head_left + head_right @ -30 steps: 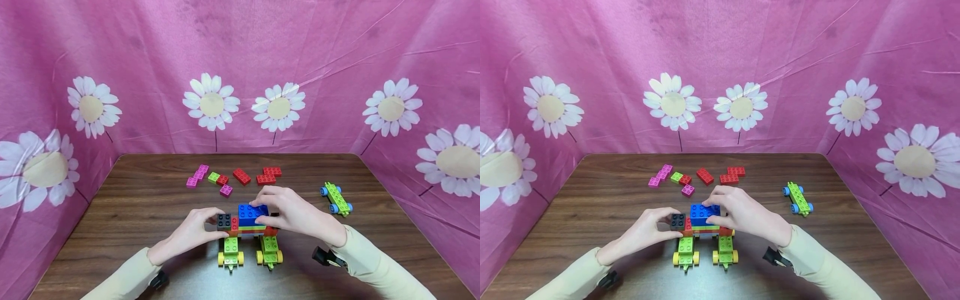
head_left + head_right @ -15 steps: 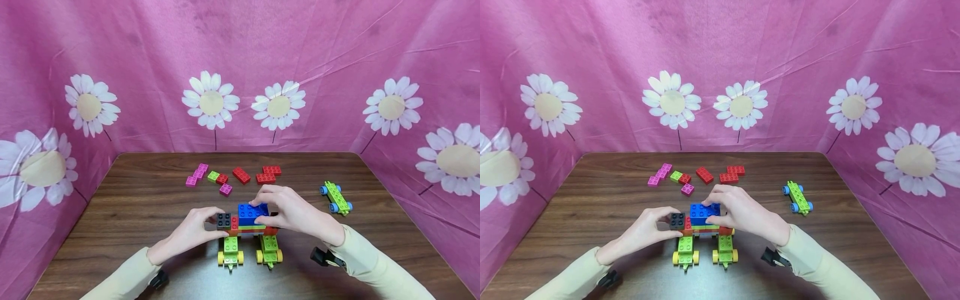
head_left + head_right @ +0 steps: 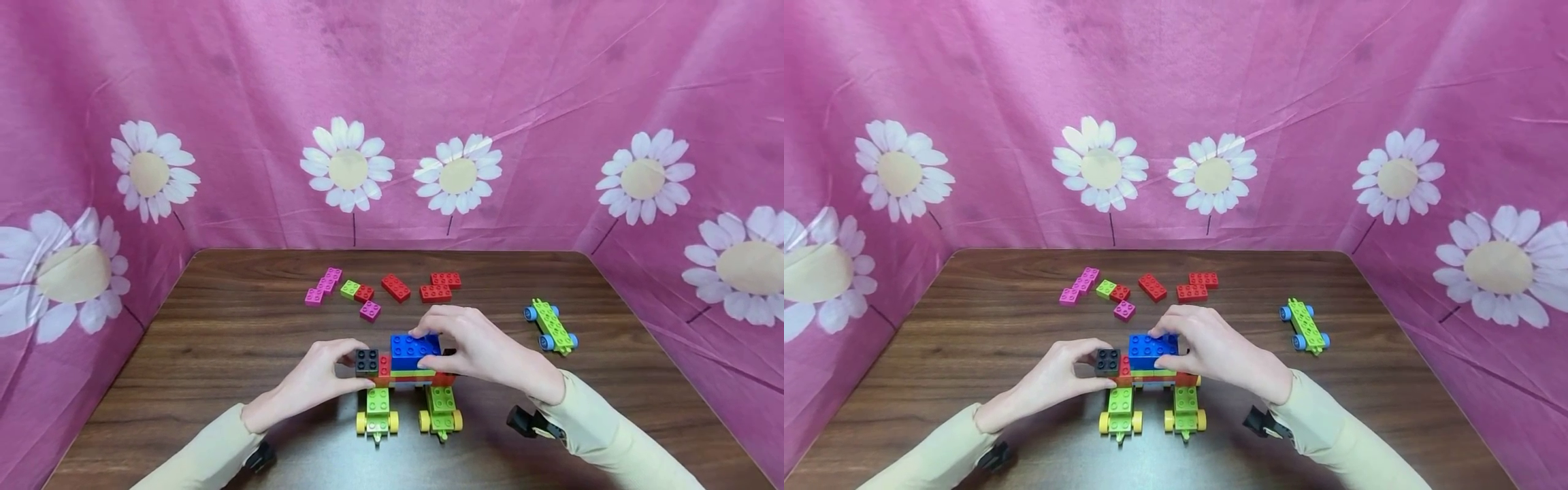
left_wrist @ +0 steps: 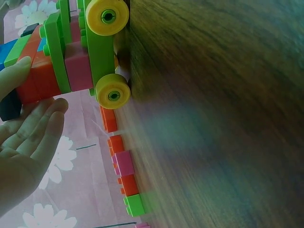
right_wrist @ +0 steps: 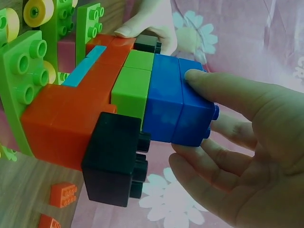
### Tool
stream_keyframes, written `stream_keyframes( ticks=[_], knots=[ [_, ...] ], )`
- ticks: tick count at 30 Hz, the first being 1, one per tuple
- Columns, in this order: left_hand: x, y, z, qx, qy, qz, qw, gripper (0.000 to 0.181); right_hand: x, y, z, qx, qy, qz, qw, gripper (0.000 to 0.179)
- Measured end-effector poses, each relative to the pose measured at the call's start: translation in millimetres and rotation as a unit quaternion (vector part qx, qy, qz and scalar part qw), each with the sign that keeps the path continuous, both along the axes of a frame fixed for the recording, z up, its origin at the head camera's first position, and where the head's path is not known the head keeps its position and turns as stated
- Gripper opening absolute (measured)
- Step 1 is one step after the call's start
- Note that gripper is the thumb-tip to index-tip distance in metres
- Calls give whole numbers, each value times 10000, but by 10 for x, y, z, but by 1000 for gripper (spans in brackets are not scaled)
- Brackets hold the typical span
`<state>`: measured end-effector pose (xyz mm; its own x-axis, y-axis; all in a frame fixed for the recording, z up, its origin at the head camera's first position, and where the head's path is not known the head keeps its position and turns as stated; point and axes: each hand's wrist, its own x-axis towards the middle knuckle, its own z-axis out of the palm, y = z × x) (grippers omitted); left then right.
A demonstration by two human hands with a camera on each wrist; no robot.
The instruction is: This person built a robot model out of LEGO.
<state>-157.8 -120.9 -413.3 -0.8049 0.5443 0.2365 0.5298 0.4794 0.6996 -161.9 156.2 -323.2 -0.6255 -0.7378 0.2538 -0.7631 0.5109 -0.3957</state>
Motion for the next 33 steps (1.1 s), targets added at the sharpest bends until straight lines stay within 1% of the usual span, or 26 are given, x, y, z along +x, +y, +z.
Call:
stream_keyframes(
  ticks=[3,7,9,17,23,29,33],
  knots=[
    [2,0,4,-16,-65,9,10000,40,25,7,1,76,-73,-150,9998,32],
    [-2,8,-11,8,-66,-18,10000,40,61,39,-25,58,-152,-300,9994,34],
    [-6,16,-22,20,25,-47,10000,39,74,64,-44,-27,-152,-322,9994,35],
    [-13,38,-34,8,198,-46,9998,40,88,148,-80,-399,32,-186,9990,37],
    [-9,43,-23,42,177,-38,9998,38,94,210,-92,-611,-59,-136,9980,36],
    [-14,69,-16,65,70,-18,10000,36,94,251,-106,-649,-68,-126,9978,33],
    [-30,97,-17,82,134,-59,9999,36,100,277,-105,-618,-85,-209,9978,34]
  ],
)
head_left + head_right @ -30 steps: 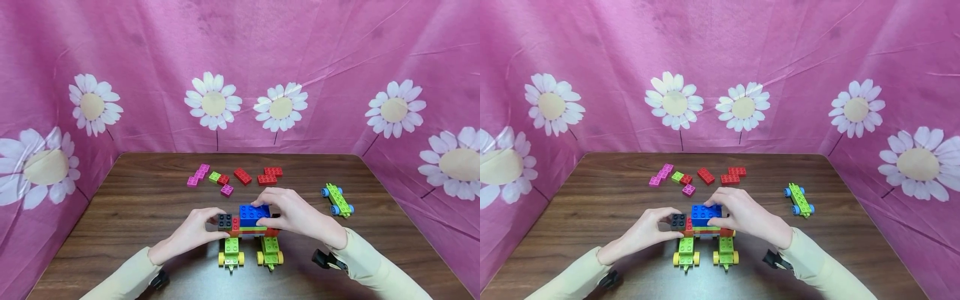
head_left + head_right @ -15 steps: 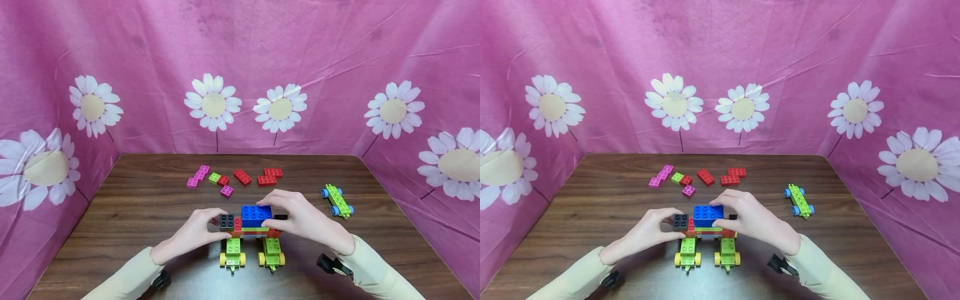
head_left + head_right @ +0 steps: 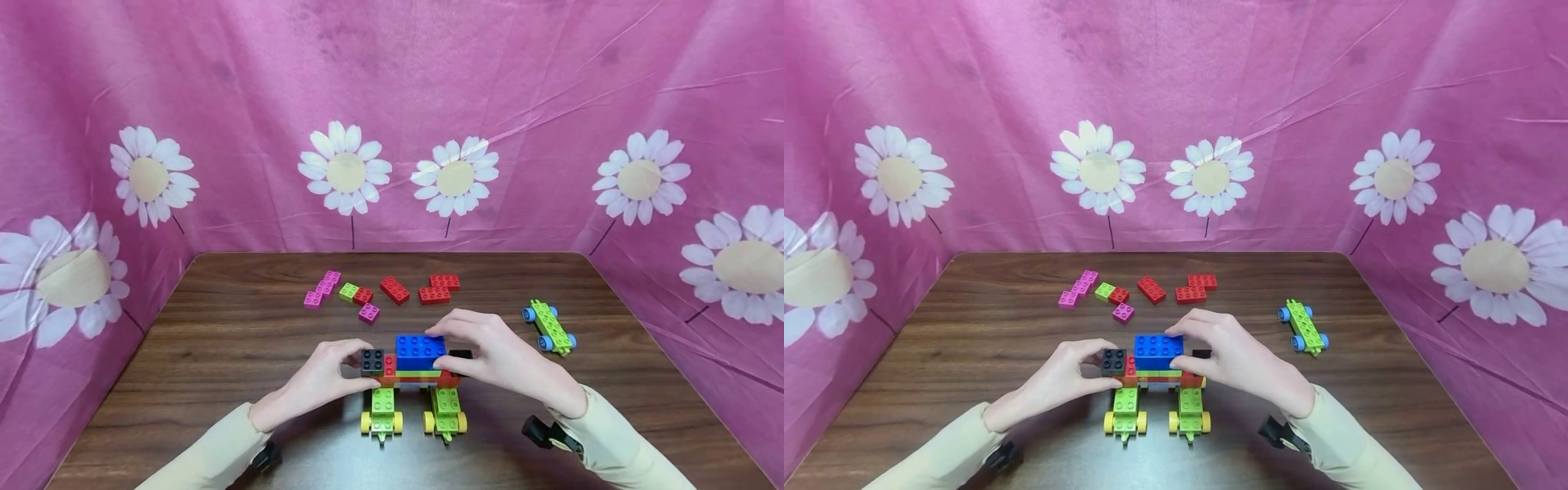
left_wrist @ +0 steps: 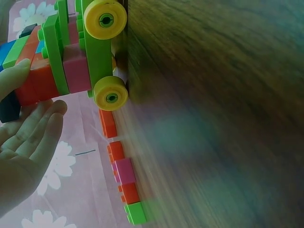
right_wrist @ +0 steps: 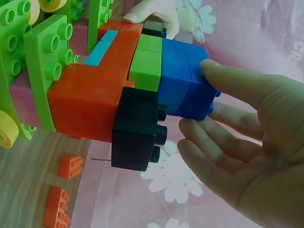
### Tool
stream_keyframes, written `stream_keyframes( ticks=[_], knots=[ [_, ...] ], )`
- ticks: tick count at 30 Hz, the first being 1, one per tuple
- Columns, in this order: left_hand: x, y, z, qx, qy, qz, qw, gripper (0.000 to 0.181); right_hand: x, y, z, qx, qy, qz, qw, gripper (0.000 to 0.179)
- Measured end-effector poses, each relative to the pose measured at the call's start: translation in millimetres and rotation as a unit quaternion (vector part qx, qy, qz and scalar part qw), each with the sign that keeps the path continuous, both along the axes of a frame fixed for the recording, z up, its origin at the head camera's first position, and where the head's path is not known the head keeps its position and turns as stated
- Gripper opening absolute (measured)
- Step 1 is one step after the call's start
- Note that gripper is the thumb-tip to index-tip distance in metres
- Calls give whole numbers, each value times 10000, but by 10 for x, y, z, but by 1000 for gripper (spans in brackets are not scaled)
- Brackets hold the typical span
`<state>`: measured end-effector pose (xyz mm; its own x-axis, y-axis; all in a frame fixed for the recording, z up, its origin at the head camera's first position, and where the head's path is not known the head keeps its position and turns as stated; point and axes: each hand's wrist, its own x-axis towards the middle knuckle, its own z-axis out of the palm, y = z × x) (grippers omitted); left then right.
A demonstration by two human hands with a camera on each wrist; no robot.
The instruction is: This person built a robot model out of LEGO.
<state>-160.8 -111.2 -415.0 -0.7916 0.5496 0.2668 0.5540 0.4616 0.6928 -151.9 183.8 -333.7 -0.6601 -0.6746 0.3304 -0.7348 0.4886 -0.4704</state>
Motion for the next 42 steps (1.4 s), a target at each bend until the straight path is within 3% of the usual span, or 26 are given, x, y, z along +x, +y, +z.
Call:
stream_keyframes(
  ticks=[7,11,14,16,19,23,26,30,33,38,42],
  knots=[
    [-80,15,17,-109,53,-411,9991,38,12,54,-18,-37,4,-125,9999,35],
    [-225,-34,99,-497,-8,-897,9947,39,17,85,-35,-48,39,-184,9998,35],
    [-424,-61,202,-643,-240,-1278,9894,37,20,115,-43,-74,89,-196,9997,34],
    [-599,-46,271,-696,-345,-1319,9882,35,20,134,-49,-102,128,-188,9997,34],
    [-888,34,345,-742,-445,-1056,9906,32,18,152,-61,-150,134,-154,9997,33],
    [-1274,228,354,-1116,-212,-724,9909,33,15,154,-77,-169,54,-155,9997,33],
    [-1509,379,294,-1826,210,-650,9808,38,16,148,-87,-189,-3,-150,9997,33],
    [-1719,526,188,-2979,591,-623,9507,47,14,135,-110,-257,52,-41,9996,33],
    [-1833,595,136,-3432,602,-677,9349,53,14,126,-121,-267,89,9,9996,33],
    [-1937,672,57,-3513,436,-704,9326,49,13,127,-107,-248,77,-21,9997,34],
    [-1946,715,10,-3607,550,-734,9281,38,11,137,-89,-220,137,-61,9996,33]
  ],
)
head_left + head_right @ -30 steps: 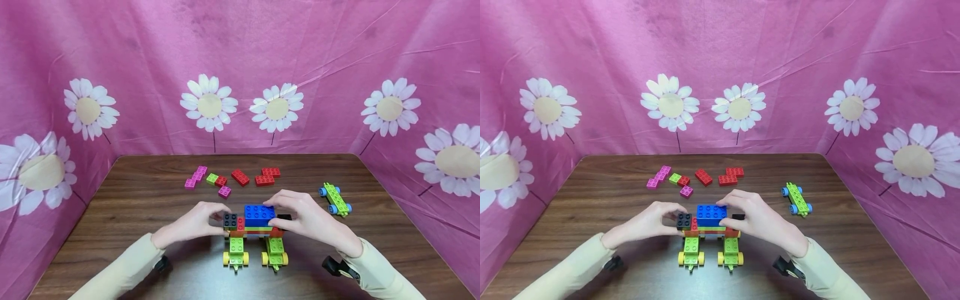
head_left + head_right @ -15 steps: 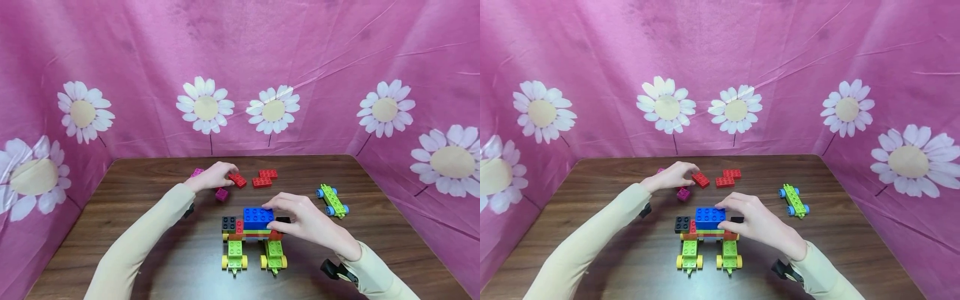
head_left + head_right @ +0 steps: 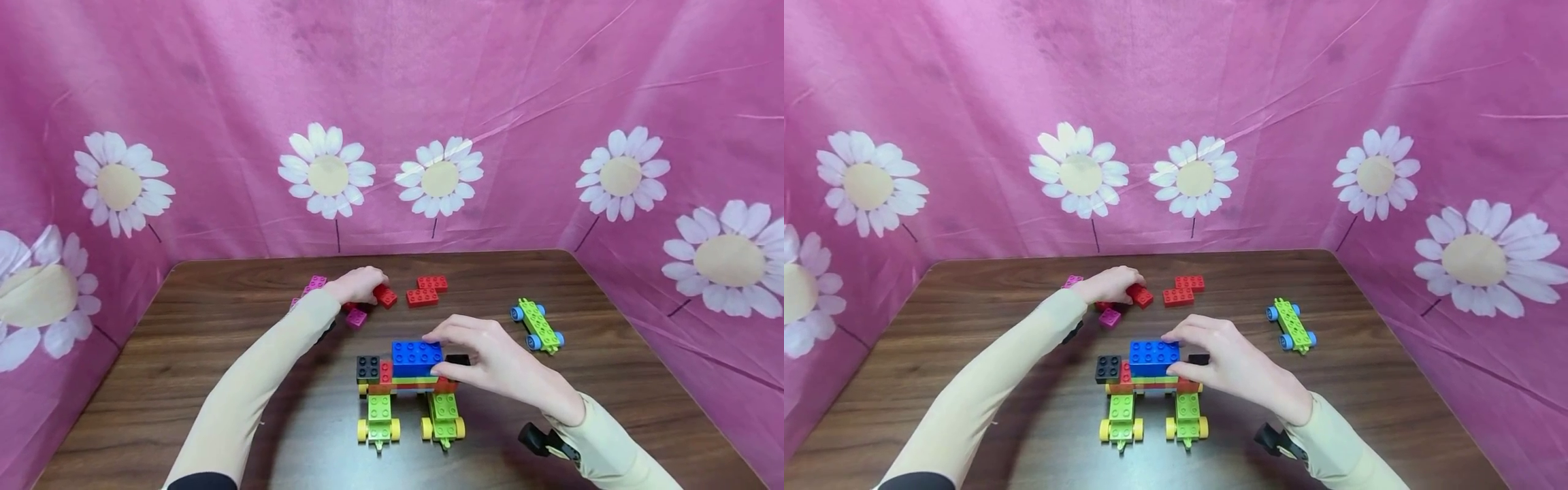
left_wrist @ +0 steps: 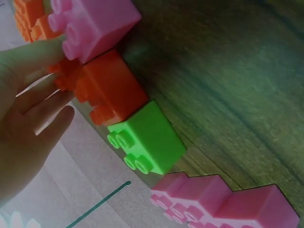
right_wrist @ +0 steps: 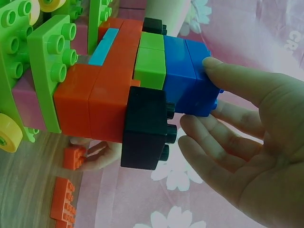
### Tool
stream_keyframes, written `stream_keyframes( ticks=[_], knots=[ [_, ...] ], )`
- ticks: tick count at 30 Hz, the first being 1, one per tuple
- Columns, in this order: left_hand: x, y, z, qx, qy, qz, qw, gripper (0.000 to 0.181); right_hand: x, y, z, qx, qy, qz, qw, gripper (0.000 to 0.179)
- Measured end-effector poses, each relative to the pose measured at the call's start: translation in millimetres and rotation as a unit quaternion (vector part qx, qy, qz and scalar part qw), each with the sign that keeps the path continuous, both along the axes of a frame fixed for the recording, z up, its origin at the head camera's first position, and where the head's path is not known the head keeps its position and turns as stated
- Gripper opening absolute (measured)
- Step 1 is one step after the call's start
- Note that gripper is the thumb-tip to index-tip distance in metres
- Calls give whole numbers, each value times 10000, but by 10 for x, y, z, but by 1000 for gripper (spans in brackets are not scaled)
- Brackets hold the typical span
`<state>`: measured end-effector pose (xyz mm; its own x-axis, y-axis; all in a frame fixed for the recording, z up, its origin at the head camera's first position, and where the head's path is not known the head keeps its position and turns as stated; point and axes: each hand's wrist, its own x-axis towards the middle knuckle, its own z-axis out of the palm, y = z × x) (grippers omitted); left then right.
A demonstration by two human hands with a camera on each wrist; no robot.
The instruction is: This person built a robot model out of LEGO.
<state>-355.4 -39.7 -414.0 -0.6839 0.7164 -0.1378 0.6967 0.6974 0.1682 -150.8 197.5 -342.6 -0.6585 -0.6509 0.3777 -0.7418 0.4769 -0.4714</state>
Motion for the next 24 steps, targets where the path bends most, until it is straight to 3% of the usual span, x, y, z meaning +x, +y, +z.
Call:
stream_keyframes(
  ticks=[5,9,16,20,24],
  knots=[
    [49,-53,55,275,330,-104,9990,31,12,-6,7,13,-76,-38,10000,33],
    [187,-150,284,906,338,-187,9951,34,18,-5,11,39,-157,-96,9998,33],
    [717,-472,796,1651,221,-429,9851,40,6,-16,33,61,-196,-149,9997,33],
    [1041,-644,964,2027,313,-311,9782,37,-2,-20,28,49,-157,-163,9997,33],
    [1322,-734,1052,2439,453,-182,9686,36,-13,-22,15,65,-129,-190,9997,34]
  ],
)
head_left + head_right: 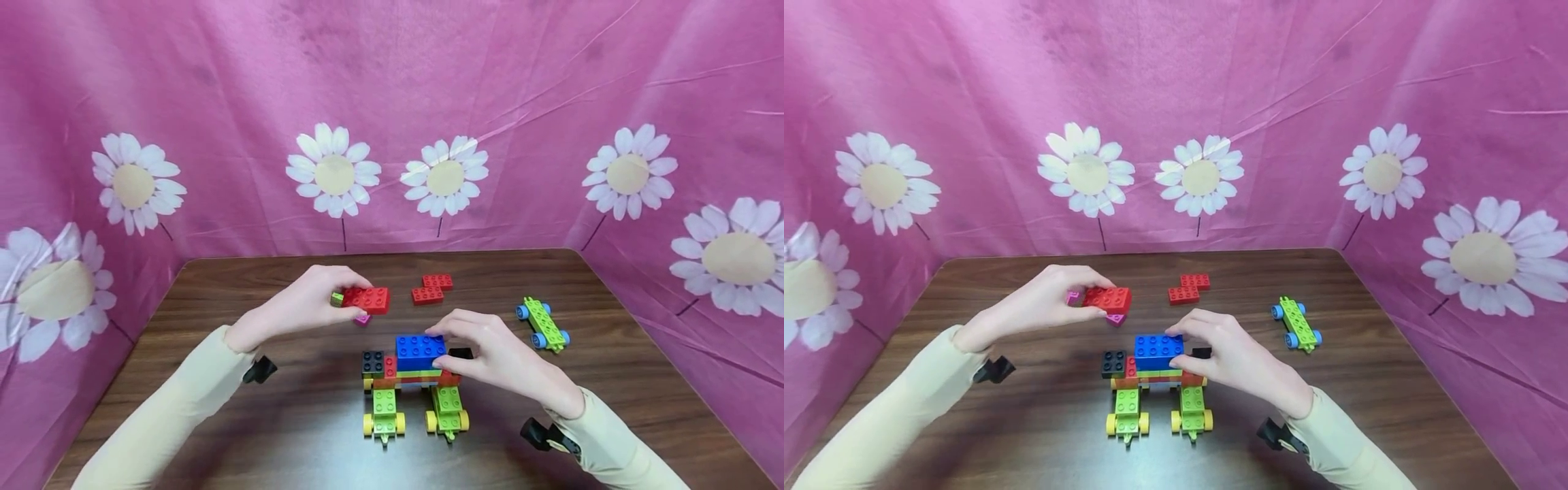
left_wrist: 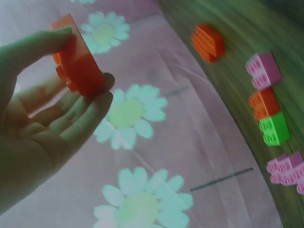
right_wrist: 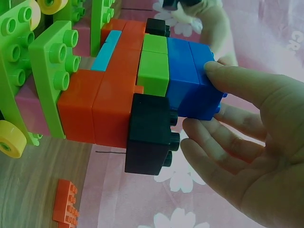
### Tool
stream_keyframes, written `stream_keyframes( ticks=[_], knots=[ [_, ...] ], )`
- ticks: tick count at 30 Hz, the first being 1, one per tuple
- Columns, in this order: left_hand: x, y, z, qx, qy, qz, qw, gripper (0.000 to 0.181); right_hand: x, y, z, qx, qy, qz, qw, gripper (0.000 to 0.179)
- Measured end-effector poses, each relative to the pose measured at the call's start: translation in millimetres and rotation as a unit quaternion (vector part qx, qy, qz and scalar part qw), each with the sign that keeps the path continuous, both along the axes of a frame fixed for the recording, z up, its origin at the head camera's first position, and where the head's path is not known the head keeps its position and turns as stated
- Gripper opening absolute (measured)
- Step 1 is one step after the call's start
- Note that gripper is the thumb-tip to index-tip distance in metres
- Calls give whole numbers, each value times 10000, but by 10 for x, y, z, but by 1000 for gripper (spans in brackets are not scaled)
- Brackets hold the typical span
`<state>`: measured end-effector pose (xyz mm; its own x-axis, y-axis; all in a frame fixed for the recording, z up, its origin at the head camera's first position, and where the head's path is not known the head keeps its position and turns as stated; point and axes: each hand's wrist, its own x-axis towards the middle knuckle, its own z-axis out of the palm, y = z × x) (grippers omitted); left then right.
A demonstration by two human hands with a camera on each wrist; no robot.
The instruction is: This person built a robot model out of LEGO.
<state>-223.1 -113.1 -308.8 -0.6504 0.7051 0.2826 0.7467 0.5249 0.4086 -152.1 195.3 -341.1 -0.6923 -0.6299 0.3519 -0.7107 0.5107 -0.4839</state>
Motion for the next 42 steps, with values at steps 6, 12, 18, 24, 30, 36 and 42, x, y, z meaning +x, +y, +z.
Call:
stream_keyframes(
  ticks=[6,12,18,24,30,36,42],
  knots=[
    [289,24,5,197,66,-176,9996,39,-28,-17,-31,10,216,0,9998,35],
    [436,77,-29,177,40,-303,9994,37,-46,-60,-64,-148,223,76,9996,35],
    [489,100,-45,219,-190,-307,9991,34,-54,-114,-63,-209,170,72,9996,34],
    [518,129,-66,265,-494,-201,9982,36,-55,-148,-55,-217,66,22,9997,34],
    [535,138,-82,377,-414,-112,9984,37,-54,-149,-41,-291,-88,35,9995,34],
    [551,137,-104,359,-223,-15,9991,37,-58,-162,-42,-289,-55,30,9996,34],
    [560,117,-104,257,-92,1,9996,36,-69,-174,-41,-331,-119,4,9994,34]
  ],
)
